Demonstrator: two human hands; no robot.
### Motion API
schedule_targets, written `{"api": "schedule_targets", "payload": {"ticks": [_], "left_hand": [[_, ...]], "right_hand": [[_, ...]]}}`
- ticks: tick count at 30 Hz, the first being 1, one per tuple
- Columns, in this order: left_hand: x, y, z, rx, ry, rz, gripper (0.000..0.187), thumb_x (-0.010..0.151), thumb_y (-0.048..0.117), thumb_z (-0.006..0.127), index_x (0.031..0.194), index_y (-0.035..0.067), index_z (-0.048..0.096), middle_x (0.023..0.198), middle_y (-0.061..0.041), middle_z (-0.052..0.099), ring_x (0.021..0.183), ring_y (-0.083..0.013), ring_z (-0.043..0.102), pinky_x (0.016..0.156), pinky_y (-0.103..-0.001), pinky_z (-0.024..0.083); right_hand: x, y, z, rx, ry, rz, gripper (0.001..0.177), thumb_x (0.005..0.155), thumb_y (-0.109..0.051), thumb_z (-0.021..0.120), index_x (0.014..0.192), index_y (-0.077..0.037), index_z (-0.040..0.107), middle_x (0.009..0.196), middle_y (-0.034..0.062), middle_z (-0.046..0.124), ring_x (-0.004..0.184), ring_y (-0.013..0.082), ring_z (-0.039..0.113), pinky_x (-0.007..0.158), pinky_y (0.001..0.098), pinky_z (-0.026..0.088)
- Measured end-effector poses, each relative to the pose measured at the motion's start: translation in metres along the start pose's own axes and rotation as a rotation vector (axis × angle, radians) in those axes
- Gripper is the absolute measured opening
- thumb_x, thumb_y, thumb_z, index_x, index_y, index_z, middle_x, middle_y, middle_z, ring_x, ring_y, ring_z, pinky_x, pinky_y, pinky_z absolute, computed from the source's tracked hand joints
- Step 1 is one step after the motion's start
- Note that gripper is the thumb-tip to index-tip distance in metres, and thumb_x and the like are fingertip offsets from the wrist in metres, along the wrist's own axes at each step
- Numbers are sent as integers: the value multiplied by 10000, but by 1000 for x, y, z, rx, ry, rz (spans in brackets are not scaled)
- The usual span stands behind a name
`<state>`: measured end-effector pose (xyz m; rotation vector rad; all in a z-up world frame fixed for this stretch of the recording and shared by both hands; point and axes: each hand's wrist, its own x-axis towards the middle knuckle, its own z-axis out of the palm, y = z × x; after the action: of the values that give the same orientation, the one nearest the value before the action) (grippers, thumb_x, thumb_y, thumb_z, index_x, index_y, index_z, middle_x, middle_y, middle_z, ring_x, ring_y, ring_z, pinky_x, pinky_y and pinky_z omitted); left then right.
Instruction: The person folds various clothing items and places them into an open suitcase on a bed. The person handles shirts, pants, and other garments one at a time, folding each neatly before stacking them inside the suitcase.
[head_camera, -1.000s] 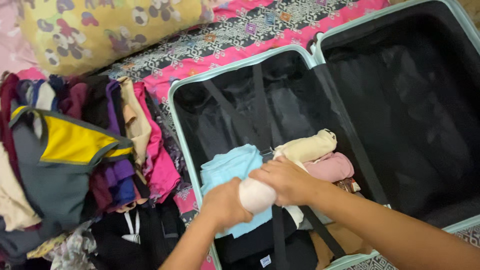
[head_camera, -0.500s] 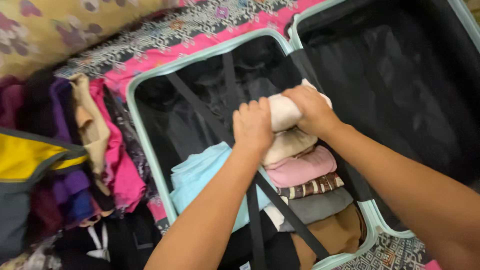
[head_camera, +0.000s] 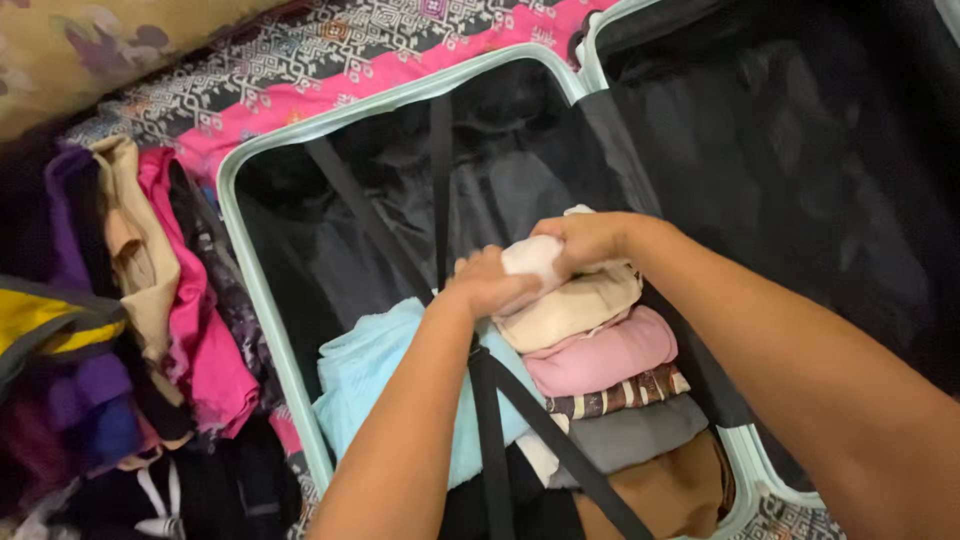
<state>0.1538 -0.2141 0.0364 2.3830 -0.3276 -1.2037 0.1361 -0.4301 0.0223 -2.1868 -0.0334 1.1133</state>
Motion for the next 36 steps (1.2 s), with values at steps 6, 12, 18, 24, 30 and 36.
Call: {"api": "schedule_targets", "payload": {"ticks": [6,12,18,24,30,36], "left_hand": [[-1,3,26,23,128,54,965,845,772,414,1587,168,286,1689,-136,26,1566,-370,2,1203,-597,93],[-11,22,35,334,235,77,806,948,637,440,1572,133,367,1695,-162,125,1570,-416,113,1177,-622,178],[-48,26,82,388,995,558,678,824,197,640,1476,61,507,1498,-180,516,1428,-382,433,1136,-634,380],[-124,-10,70,-293,630,577,545,946,69,607,1470,-13,483,1489,-266,508,1380,-441,494,1172,-491,393],[-207,-95,1,-496,968,413,574,876,44,661,1428,2,511,1423,-224,571,1346,-386,532,1125,-428,415],[-279,-194,-80,-824,1199,90,505,869,68,619,1368,56,549,1242,-159,625,1094,-314,677,917,-403,561]], "right_hand": [[30,42,37,-137,382,-124,323,1051,-222,463,1230,-82,692,1155,177,726,1041,312,701,902,424,527],[6,34,68,-236,806,-105,154,1027,-161,590,1031,-62,708,1030,206,712,1045,395,655,945,478,515],[-44,4,72,-429,1013,-326,366,872,-100,645,1234,-46,639,1281,165,643,1218,386,590,1061,456,480],[-65,-69,79,-227,1214,-369,386,908,-97,664,1285,-21,626,1273,212,629,1175,418,572,1018,480,448],[-40,-219,114,-23,1112,-590,354,887,-109,696,1227,-25,647,1223,189,635,1137,376,593,992,435,468],[-26,-378,171,160,888,-762,313,882,-103,714,1184,-29,677,1181,153,656,1118,316,649,957,374,519]]}}
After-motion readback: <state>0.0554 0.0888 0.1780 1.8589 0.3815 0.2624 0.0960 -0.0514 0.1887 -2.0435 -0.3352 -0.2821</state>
